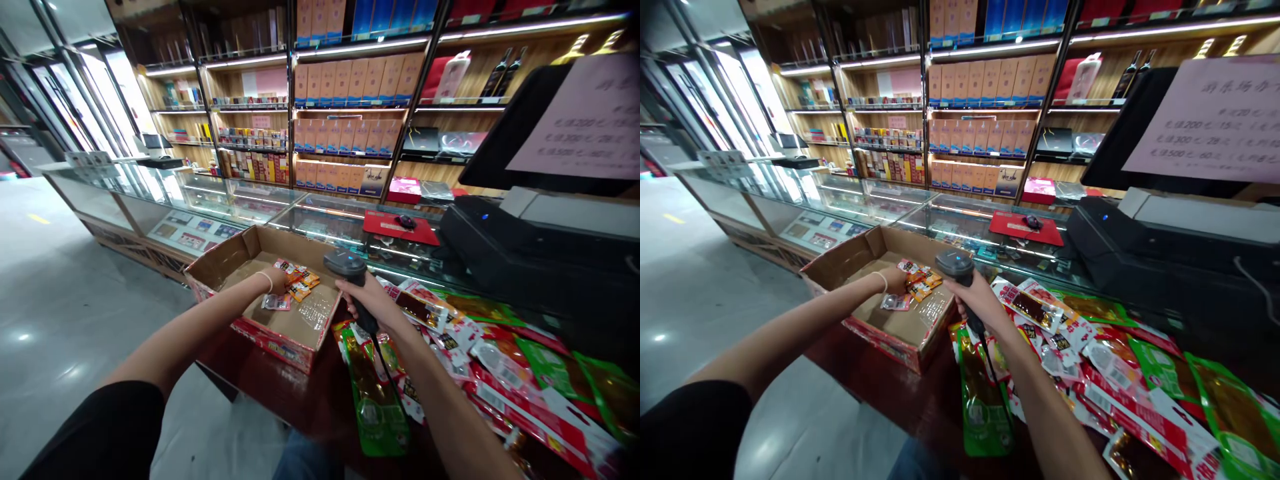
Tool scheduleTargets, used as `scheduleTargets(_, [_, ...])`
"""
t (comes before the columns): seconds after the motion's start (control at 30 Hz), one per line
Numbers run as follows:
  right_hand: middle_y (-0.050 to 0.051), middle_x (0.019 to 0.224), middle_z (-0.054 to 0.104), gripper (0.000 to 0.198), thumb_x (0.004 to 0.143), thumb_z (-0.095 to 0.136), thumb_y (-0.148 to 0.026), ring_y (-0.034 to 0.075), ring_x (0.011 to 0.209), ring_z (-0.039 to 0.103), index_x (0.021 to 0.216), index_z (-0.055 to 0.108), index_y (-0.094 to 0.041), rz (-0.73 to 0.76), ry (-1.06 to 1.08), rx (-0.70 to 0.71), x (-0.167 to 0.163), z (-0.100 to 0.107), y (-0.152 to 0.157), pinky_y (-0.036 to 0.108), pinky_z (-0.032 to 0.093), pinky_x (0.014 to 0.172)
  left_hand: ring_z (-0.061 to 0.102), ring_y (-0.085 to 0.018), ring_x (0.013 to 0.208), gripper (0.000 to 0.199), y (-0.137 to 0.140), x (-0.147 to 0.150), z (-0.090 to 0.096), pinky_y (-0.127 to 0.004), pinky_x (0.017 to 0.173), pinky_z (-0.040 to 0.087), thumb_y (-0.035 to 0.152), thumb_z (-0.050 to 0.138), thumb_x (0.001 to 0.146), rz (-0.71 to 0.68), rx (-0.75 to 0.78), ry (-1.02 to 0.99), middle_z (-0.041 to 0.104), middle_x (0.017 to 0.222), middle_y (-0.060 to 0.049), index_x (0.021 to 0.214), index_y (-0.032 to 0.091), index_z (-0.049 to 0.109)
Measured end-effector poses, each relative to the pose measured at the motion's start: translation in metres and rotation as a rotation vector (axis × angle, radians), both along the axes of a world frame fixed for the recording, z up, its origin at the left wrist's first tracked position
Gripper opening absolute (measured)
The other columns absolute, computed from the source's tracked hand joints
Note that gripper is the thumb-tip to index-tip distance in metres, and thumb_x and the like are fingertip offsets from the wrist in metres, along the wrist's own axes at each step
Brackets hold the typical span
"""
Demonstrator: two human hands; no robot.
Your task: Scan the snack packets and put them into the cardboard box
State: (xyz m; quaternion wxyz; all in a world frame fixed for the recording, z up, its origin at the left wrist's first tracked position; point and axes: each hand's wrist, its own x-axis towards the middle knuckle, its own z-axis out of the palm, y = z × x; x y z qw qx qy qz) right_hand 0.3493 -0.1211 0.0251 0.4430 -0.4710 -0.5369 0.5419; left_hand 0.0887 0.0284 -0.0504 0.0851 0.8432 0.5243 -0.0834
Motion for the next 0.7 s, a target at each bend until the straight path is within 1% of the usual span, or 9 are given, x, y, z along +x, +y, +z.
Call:
scheduleTargets(0.13, [-0.010,0.061,0.056,0.047,0.071,0.079,-0.041,0.010,0.045,0.050,0.100,0.045,-0.025,-0.020,0.111,0.022,0.010,0.002,-0.005,0.022,0.043,0.041,0.070,-0.038,0.092,0.027,0.000,-0.003,0.014,-0.044,0.085,0.051,0.034,0.076,0.062,0.115,0.026,-0.102,0.074,0.086,-0.020,0.082,0.016,0.077])
scheduleTargets(0.2, [-0.009,0.061,0.057,0.047,0.072,0.078,-0.039,0.010,0.046,0.051,0.104,0.046,-0.025,-0.009,0.095,0.036,0.020,0.008,-0.009,0.022,0.044,0.043,0.069,-0.035,0.092,0.028,0.000,-0.007,0.029,-0.041,0.084,0.051,0.035,0.074,0.065,0.148,0.047,-0.195,0.074,0.087,-0.018,0.086,0.016,0.076])
scheduleTargets(0.27, [-0.008,0.064,0.059,0.045,0.074,0.077,-0.039,0.010,0.048,0.052,0.104,0.047,-0.025,-0.016,0.100,0.059,0.032,0.016,-0.014,0.022,0.044,0.044,0.070,-0.030,0.089,0.033,-0.002,-0.009,0.046,-0.036,0.080,0.053,0.040,0.068,0.073,0.165,0.066,-0.300,0.074,0.089,-0.013,0.096,0.016,0.075])
scheduleTargets(0.3, [-0.006,0.066,0.061,0.042,0.075,0.077,-0.040,0.010,0.049,0.053,0.102,0.048,-0.024,-0.032,0.113,0.073,0.039,0.020,-0.017,0.022,0.044,0.045,0.070,-0.028,0.086,0.038,-0.004,-0.008,0.054,-0.034,0.077,0.054,0.043,0.065,0.077,0.176,0.038,-0.415,0.074,0.090,-0.011,0.101,0.016,0.074])
scheduleTargets(0.37, [-0.004,0.070,0.064,0.039,0.075,0.077,-0.042,0.011,0.050,0.055,0.097,0.050,-0.024,-0.087,0.122,0.097,0.053,0.026,-0.021,0.023,0.045,0.045,0.070,-0.024,0.081,0.046,-0.010,-0.001,0.070,-0.032,0.071,0.055,0.048,0.066,0.078,0.206,-0.126,-0.781,0.074,0.090,-0.010,0.108,0.014,0.070])
scheduleTargets(0.43, [-0.002,0.071,0.065,0.037,0.075,0.077,-0.043,0.012,0.048,0.055,0.092,0.051,-0.022,-0.153,0.103,0.127,0.065,0.029,-0.024,0.024,0.046,0.043,0.070,-0.022,0.076,0.051,-0.017,0.013,0.082,-0.031,0.068,0.056,0.048,0.077,0.069,0.239,-0.348,-1.189,0.074,0.087,-0.009,0.105,0.013,0.070])
scheduleTargets(0.5, [-0.002,0.067,0.064,0.034,0.076,0.075,-0.044,0.012,0.045,0.054,0.088,0.052,-0.022,-0.199,0.088,0.150,0.075,0.032,-0.027,0.024,0.045,0.041,0.069,-0.020,0.073,0.053,-0.024,0.033,0.089,-0.031,0.068,0.056,0.043,0.086,0.059,0.264,-0.468,-1.418,0.074,0.084,-0.008,0.099,0.013,0.070])
scheduleTargets(0.57, [-0.004,0.061,0.061,0.033,0.077,0.074,-0.044,0.010,0.041,0.050,0.085,0.051,-0.022,-0.232,0.093,0.159,0.081,0.033,-0.029,0.023,0.042,0.037,0.069,-0.019,0.072,0.053,-0.029,0.055,0.091,-0.030,0.069,0.056,0.041,0.089,0.055,0.270,-0.454,-1.528,0.073,0.082,-0.007,0.095,0.013,0.070])
scheduleTargets(0.7, [-0.007,0.054,0.054,0.037,0.077,0.076,-0.049,0.009,0.037,0.044,0.085,0.050,-0.024,-0.240,0.044,0.127,0.084,0.034,-0.031,0.021,0.036,0.034,0.068,-0.017,0.071,0.050,-0.034,0.087,0.079,-0.028,0.071,0.055,0.042,0.087,0.059,0.250,-0.268,-1.623,0.073,0.081,-0.004,0.096,0.013,0.070])
